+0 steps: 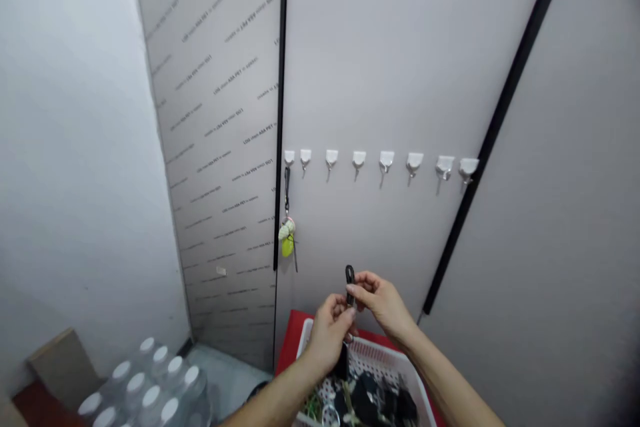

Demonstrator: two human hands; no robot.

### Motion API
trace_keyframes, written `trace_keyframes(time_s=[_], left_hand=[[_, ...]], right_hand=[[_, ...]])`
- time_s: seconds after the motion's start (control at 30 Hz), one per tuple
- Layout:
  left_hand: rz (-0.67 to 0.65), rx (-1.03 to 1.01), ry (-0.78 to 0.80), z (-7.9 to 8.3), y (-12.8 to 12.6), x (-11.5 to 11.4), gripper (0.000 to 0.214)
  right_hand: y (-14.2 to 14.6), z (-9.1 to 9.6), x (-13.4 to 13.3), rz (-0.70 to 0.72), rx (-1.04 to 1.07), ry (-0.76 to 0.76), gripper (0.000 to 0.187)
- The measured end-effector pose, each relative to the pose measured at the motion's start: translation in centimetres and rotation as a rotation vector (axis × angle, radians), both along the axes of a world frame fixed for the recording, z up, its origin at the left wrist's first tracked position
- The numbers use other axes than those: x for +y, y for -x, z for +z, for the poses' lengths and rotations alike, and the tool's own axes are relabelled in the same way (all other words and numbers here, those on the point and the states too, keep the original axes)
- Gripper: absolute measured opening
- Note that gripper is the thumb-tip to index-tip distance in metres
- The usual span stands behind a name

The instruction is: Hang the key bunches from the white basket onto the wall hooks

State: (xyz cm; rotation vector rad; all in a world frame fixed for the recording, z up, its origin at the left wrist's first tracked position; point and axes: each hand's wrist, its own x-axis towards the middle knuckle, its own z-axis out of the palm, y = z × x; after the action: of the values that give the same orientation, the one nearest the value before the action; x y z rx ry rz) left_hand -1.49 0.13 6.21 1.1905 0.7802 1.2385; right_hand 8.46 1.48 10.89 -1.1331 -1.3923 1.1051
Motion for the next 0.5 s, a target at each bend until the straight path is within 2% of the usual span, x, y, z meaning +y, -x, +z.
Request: trace_keyframes(time_s=[0.17,0.3,0.4,0.5], left_hand=[[0.139,-0.060,-0.077,5.5,1.4,3.4,0.027],[0.205,-0.158,-0.128,9.9,3.2,6.4,0.022],[0.248,-0.243,-0.158,12.2,4.6,8.4,0.016],[0.299,-0.269,-0.174,13.6,5.6,10.3,0.012]], right_hand=[[2.7,5.8,3.2,-0.071,-0.028,-0.204,0.017],[5.4,10.0,6.6,-0.089,0.020,-0.295,0.017],[7.6,12.4,8.9,-0.113,0.007,-0.345,0.017],[9.5,13.9,10.8,-0.203,-0.074,-0.367,0.017]])
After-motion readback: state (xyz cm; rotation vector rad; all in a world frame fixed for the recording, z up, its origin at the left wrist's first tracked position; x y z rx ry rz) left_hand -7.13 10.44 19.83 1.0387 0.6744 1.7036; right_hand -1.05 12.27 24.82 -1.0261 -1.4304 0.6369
